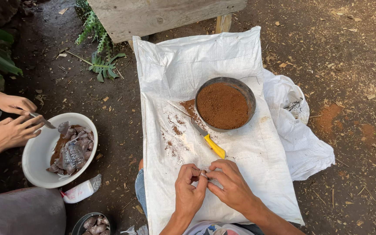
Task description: The person fills small plastic bags with soil from a bowl by hand and using a small spoon, then seals the bags.
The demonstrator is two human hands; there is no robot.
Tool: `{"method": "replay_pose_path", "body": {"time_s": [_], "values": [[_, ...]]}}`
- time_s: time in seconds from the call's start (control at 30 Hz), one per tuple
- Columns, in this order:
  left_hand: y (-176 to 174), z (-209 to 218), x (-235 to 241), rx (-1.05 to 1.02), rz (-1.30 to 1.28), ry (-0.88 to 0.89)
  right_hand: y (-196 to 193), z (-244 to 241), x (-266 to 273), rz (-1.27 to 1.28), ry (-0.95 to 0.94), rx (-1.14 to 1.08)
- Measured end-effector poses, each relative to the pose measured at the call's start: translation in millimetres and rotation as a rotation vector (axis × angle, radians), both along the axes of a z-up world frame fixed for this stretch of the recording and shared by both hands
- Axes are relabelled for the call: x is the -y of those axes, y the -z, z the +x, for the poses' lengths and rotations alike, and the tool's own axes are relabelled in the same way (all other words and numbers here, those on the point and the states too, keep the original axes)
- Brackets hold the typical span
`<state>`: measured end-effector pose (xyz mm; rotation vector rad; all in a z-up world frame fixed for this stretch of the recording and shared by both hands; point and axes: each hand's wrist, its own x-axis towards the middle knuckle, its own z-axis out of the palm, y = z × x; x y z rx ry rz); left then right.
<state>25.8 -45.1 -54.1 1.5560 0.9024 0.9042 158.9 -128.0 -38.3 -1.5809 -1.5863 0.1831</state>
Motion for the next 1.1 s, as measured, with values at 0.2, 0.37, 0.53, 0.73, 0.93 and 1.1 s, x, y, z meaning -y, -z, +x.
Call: {"method": "replay_pose_path", "body": {"time_s": [0.2,0.37,0.53,0.73,0.93,1.1], "values": [[-3,1,2,-0.003,-0.072,0.030,8,0,-1,0.004,0.071,0.015],[1,0,4,0.082,0.004,0.078,8,-6,-4,0.038,0.202,-0.078],[5,2,4,0.033,0.100,0.080,11,-6,-5,0.069,0.300,-0.053],[9,3,8,-0.006,0.166,0.118,20,-2,-2,0.055,0.259,-0.179],[10,4,9,-0.013,0.240,0.094,18,-5,-4,0.205,0.207,-0.152],[10,3,9,0.044,0.421,0.026,22,-10,-3,0.281,0.221,-0.182]]}}
